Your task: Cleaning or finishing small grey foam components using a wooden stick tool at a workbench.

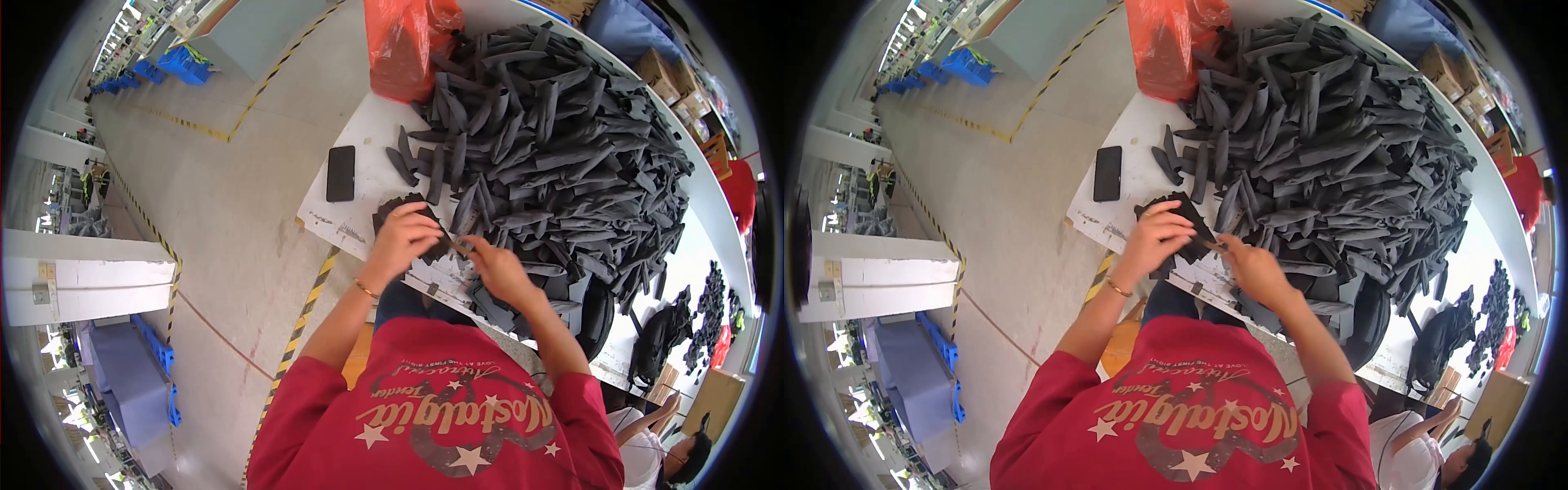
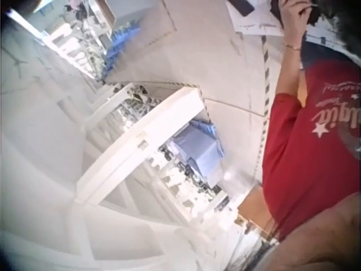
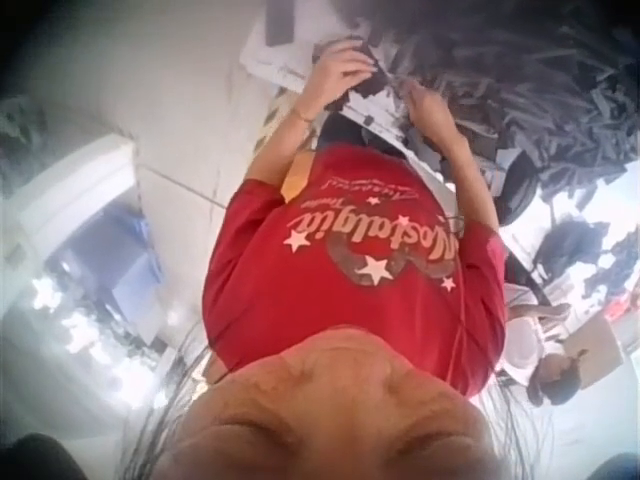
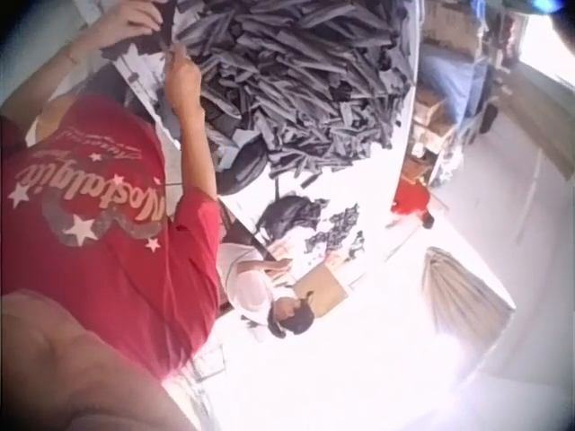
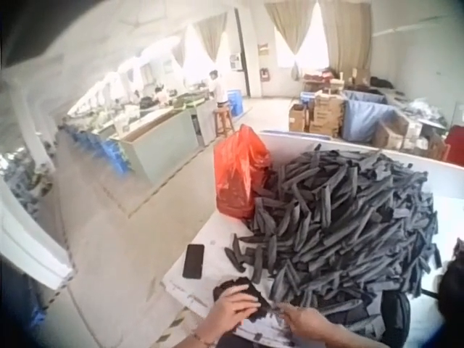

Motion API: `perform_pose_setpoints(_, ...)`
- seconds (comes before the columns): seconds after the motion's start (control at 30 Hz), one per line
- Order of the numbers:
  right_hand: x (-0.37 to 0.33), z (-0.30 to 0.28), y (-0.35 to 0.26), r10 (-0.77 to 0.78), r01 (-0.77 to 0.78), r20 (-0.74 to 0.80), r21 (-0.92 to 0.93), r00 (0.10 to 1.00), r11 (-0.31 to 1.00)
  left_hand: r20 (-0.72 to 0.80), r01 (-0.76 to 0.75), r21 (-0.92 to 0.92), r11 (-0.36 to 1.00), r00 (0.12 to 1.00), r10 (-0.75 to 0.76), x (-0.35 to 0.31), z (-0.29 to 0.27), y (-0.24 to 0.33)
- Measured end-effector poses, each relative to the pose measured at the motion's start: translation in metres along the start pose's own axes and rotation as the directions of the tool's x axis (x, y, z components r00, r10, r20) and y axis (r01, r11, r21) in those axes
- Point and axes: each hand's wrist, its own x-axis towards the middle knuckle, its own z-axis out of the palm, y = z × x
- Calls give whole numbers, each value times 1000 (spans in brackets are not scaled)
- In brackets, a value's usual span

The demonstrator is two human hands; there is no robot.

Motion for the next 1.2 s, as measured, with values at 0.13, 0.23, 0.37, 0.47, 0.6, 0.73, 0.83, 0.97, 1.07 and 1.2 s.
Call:
perform_pose_setpoints(0.13, -6, 35, 10, 120, -89, -58, 390, 991, 917, -468, 47, -71, 996, 881, -75, 15, 8, 45)
perform_pose_setpoints(0.23, -9, 48, -7, 158, -142, 6, 477, 987, 868, -249, 20, -918, 397, 748, -615, -19, 22, 2)
perform_pose_setpoints(0.37, 4, 81, -14, 268, -187, -180, 371, 946, 910, 124, -60, -975, -216, 659, -742, 0, 52, -15)
perform_pose_setpoints(0.47, 27, 100, -29, 291, -152, -369, 361, 883, 920, 194, 35, -974, -223, 631, -751, 18, 48, -9)
perform_pose_setpoints(0.6, 42, 111, -42, 402, -254, -411, 369, 818, 894, 248, 75, -964, -255, 597, -763, 35, 35, -20)
perform_pose_setpoints(0.73, 21, 134, -46, 424, -320, -429, 295, 798, 900, 290, 242, -951, -192, 490, -822, 59, 17, -45)
perform_pose_setpoints(0.83, -8, 138, -58, 471, -377, -325, 312, 820, 872, 243, 267, -958, -109, 543, -804, 66, 7, -73)
perform_pose_setpoints(0.97, -40, 118, -86, 541, -463, -296, 296, 787, 835, 479, 424, -860, -283, 486, -731, 53, 26, -64)
perform_pose_setpoints(1.07, -51, 120, -100, 528, -460, -365, 263, 766, 848, 491, 445, -852, -275, 500, -713, 51, 31, -65)
perform_pose_setpoints(1.2, -36, 117, -100, 619, -476, -379, 408, 688, 779, 363, 289, -925, -248, 476, -801, 71, 14, -59)
